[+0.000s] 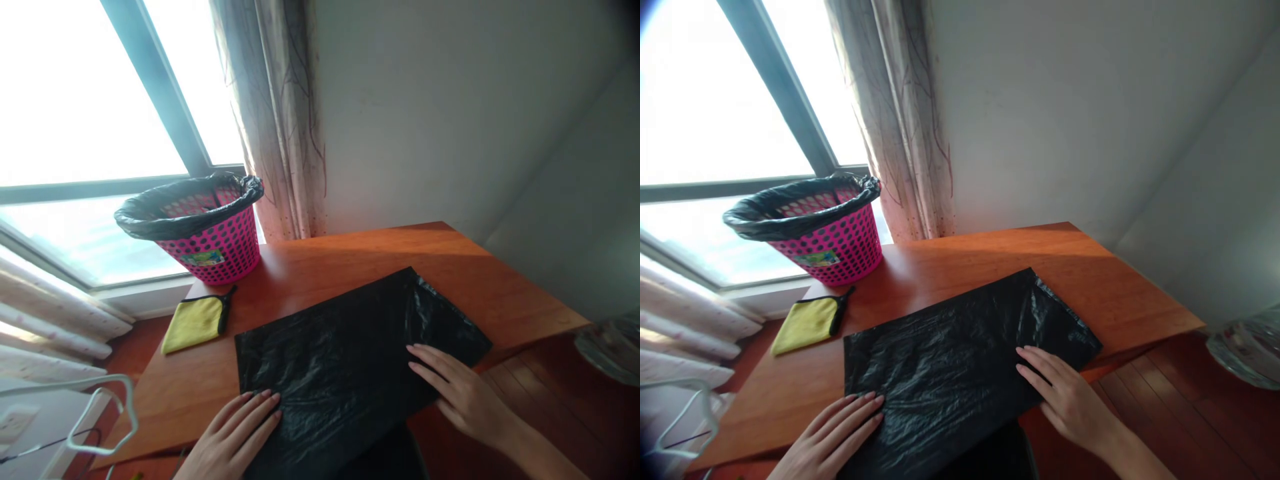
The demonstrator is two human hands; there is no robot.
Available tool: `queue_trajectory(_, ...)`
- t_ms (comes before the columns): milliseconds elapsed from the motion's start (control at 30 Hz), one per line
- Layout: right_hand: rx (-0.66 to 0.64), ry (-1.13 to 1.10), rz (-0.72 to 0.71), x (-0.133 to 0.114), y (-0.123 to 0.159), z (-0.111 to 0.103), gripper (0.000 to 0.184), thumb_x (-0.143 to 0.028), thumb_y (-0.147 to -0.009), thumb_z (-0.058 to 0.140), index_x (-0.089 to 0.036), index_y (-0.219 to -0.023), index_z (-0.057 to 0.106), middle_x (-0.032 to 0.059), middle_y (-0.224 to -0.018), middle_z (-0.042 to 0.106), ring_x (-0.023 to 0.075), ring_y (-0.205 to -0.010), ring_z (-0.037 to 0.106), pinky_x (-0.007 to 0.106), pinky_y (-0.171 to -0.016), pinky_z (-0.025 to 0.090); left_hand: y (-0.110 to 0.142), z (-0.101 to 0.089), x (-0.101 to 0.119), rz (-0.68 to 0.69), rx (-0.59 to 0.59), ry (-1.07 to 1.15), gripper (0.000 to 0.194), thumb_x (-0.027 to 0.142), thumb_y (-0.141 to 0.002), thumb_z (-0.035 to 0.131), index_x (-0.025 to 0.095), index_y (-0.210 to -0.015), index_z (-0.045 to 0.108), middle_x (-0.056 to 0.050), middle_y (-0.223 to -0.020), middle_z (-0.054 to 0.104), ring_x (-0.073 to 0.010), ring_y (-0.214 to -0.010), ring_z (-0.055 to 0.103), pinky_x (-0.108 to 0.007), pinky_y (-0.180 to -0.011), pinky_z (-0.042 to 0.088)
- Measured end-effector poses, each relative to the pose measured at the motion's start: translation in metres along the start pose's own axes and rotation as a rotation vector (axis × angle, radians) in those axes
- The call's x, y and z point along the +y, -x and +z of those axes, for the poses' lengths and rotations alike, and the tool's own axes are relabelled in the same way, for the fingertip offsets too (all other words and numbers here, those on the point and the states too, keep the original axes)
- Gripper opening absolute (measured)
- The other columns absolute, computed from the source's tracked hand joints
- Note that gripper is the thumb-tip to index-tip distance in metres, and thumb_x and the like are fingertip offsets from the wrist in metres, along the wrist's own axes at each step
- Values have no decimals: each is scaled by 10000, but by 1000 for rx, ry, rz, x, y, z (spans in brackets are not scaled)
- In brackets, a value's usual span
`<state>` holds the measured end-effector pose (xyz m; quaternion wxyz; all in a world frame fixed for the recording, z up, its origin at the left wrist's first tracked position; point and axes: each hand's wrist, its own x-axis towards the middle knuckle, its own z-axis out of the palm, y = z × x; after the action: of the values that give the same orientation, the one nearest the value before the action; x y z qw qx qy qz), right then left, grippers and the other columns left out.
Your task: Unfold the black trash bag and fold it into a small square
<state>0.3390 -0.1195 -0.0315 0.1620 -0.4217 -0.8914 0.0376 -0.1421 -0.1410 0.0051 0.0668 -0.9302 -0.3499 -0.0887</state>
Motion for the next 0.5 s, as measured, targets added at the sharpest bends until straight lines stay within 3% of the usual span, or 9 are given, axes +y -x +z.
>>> queue_trajectory(100, 72, -45, 36, 22, 4, -9, 797, -7, -712, 427, -345, -1430, 498, -5, -1440, 536, 244, -1327, 507, 454, -1125, 428, 2, 4, -9, -29, 67, 95, 909, 33, -676, 452, 361, -1516, 334, 31, -1417, 562, -198, -1231, 605, -314, -1047, 501)
queue_trajectory(233, 129, -89, 128, 75, 3, -24, 750, -6, -637, 427, -324, -1279, 648, 0, -1296, 655, 258, -1261, 563, 501, -1102, 429, 3, 4, -26, -146, 171, 307, 671, 119, -760, 539, 384, -1377, 543, 3, -1331, 645, -214, -1170, 648, -279, -991, 531)
queue_trajectory(367, 101, -182, 242, 122, -12, -34, 522, -90, -782, 486, -284, -1226, 681, 37, -1309, 648, 276, -1306, 516, 512, -1092, 431, -3, -5, -41, -369, 233, 571, 411, 204, -817, 570, 379, -1161, 713, -12, -1188, 729, -227, -1061, 702, -262, -924, 558)
queue_trajectory(500, 44, -291, 259, 136, -42, -34, 361, -326, -882, 594, -291, -1231, 681, 53, -1359, 613, 290, -1367, 442, 514, -1122, 394, -12, -20, -53, -619, 150, 792, 382, 226, -770, 590, 335, -1094, 760, -33, -1164, 738, -279, -1065, 696, -330, -949, 546)
